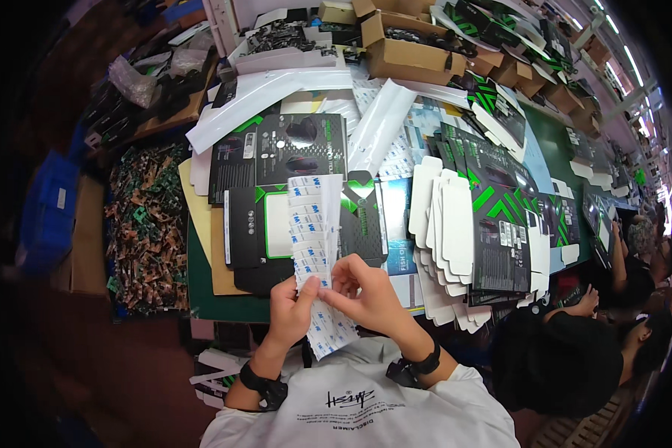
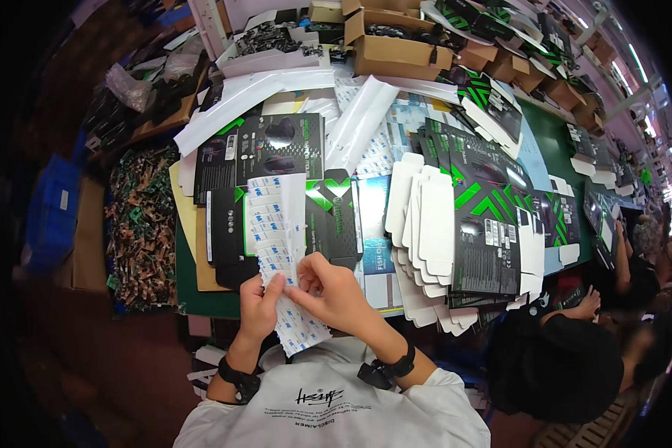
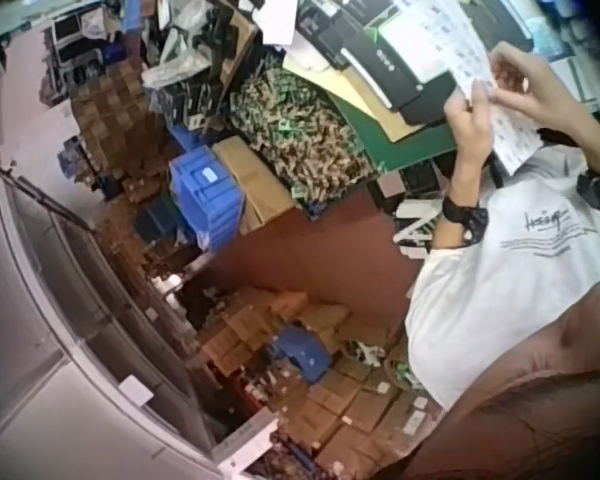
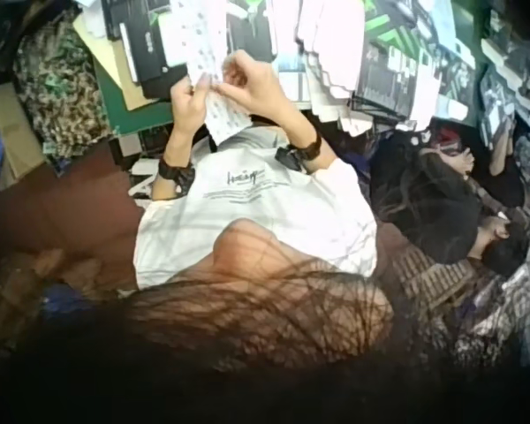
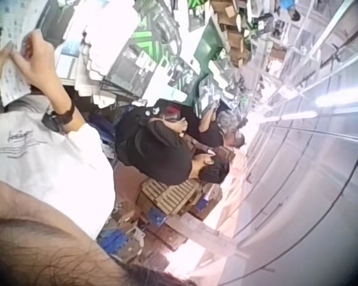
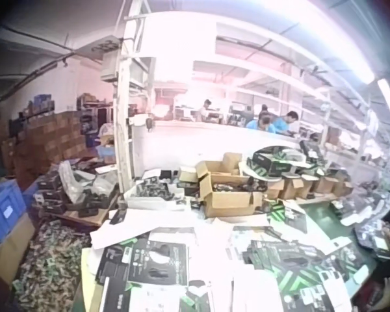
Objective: Apply adhesive stickers to product boxes in a factory setting.
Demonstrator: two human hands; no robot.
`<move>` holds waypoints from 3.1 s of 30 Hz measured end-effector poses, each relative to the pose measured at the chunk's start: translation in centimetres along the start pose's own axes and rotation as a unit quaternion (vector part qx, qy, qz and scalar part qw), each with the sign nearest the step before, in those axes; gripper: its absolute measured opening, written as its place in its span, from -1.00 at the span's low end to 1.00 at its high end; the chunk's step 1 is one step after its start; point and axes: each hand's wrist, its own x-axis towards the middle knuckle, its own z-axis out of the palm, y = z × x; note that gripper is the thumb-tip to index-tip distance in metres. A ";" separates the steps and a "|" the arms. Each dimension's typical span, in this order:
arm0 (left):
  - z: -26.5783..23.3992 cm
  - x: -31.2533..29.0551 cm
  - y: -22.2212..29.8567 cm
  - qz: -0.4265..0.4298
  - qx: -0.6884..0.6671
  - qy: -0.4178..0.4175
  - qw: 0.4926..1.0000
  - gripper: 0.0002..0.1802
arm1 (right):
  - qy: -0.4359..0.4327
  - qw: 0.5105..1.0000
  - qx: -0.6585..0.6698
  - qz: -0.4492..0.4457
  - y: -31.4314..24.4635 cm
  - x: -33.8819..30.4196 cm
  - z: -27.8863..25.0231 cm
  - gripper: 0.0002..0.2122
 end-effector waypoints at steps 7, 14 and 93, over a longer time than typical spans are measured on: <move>-1.4 -0.1 -0.5 -0.068 -0.126 -0.010 0.990 -0.69 | -0.074 0.981 0.181 0.001 1.1 -0.6 -0.6 -0.86; -1.9 0.8 -1.1 -0.182 -0.211 -0.051 0.959 -0.69 | 0.037 0.947 -0.132 -0.290 2.7 -0.9 -1.5 -0.85; -11.9 5.2 -2.5 0.104 0.131 0.305 0.938 -0.66 | 0.312 0.947 -0.064 0.034 10.5 15.3 -4.5 -0.81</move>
